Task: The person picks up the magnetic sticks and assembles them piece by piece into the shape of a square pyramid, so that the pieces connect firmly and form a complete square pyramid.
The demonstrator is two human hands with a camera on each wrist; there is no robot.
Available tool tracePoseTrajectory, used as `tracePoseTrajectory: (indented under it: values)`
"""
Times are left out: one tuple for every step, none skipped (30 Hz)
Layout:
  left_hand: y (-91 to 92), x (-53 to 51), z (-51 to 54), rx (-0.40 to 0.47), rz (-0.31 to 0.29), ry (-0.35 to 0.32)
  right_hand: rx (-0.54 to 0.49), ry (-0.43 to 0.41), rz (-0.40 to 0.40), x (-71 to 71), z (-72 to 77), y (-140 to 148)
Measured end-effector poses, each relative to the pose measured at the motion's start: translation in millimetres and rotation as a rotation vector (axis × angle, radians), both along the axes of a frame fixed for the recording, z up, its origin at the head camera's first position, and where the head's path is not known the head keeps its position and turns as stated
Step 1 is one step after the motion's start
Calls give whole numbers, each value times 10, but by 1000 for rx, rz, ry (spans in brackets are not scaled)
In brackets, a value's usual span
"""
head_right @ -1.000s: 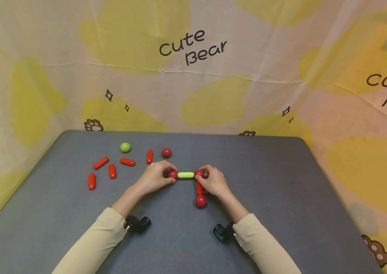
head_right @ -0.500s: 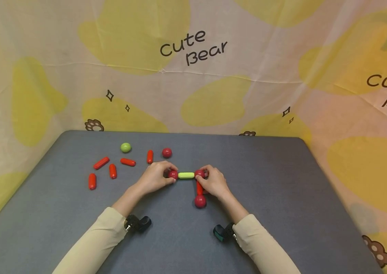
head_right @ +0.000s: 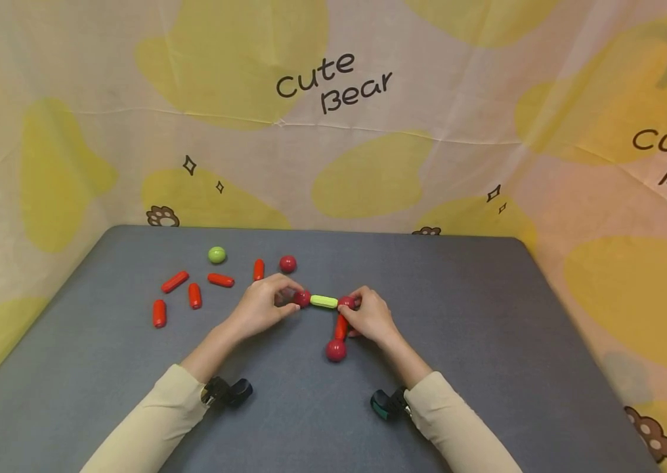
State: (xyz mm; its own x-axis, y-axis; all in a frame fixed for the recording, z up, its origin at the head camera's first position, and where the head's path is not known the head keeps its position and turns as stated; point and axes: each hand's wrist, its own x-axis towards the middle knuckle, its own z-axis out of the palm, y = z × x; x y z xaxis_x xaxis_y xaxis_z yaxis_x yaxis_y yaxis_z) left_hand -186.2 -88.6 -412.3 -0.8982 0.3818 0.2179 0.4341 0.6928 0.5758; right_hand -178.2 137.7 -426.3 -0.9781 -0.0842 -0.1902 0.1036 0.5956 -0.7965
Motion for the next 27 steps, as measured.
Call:
tracePoseTrajectory:
  values:
    - [-1, 22, 13, -2, -11, -6, 2, -2, -2, 3, 3, 1]
    - [1, 45, 25, 2, -26, -18, 7, -4, -4, 4, 4, 0]
    - [3, 70, 33, -3, -43, -27, 12, -5, -6, 5, 6, -1]
    - [5, 95, 37, -2, -61, -43, 17, -2, -4, 4, 5, -2]
    - [8, 121, 39, -4, -76, -62, 23, 4, 0, 2, 3, -4]
    - [14, 148, 41, -6, -90, -83, 29, 10, 5, 2, 1, -5]
    - [20, 173, 40, -7, -103, -98, 32, 15, 9, 3, 0, -6]
    - [27, 196, 37, -13, -119, -108, 37, 21, 14, 5, 1, -6]
    - [34, 219, 32, -22, -133, -116, 40, 29, 20, 7, 0, -5]
    - [44, 241, 28, -27, -146, -126, 43, 36, 25, 11, 2, -5]
    - [55, 266, 27, -35, -157, -130, 49, 40, 27, 18, 6, -5]
    - [67, 288, 25, -47, -168, -132, 53, 42, 28, 24, 10, -6]
    - [78, 308, 23, -59, -177, -132, 57, 44, 28, 30, 13, -8]
    - [91, 327, 20, -66, -183, -134, 61, 45, 28, 37, 15, -11]
    - [101, 345, 19, -73, -187, -138, 64, 47, 30, 42, 16, -15]
    - [112, 361, 16, -79, -189, -142, 68, 46, 31, 48, 18, -20]
    - [121, 375, 13, -84, -189, -146, 70, 45, 32, 55, 19, -26]
    - [130, 386, 8, -89, -188, -149, 70, 44, 33, 60, 18, -31]
    - [137, 395, 3, -93, -185, -156, 71, 42, 33, 67, 19, -38]
    - [142, 405, -1, -96, -182, -165, 69, 40, 35, 74, 20, -44]
    - [147, 413, -6, -101, -179, -169, 67, 40, 37, 81, 19, -49]
    - [151, 418, -12, -104, -178, -172, 68, 40, 37, 87, 19, -54]
    - [155, 422, -19, -108, -176, -173, 70, 40, 38, 94, 19, -58]
    - [157, 426, -25, -113, -175, -172, 72, 40, 40, 100, 20, -62]
    - [158, 427, -32, -111, -177, -170, 76, 41, 42, 106, 22, -65]
    - [159, 428, -40, -111, -179, -162, 79, 39, 44, 110, 21, -67]
    - [159, 429, -47, -109, -182, -153, 83, 37, 45, 113, 21, -69]
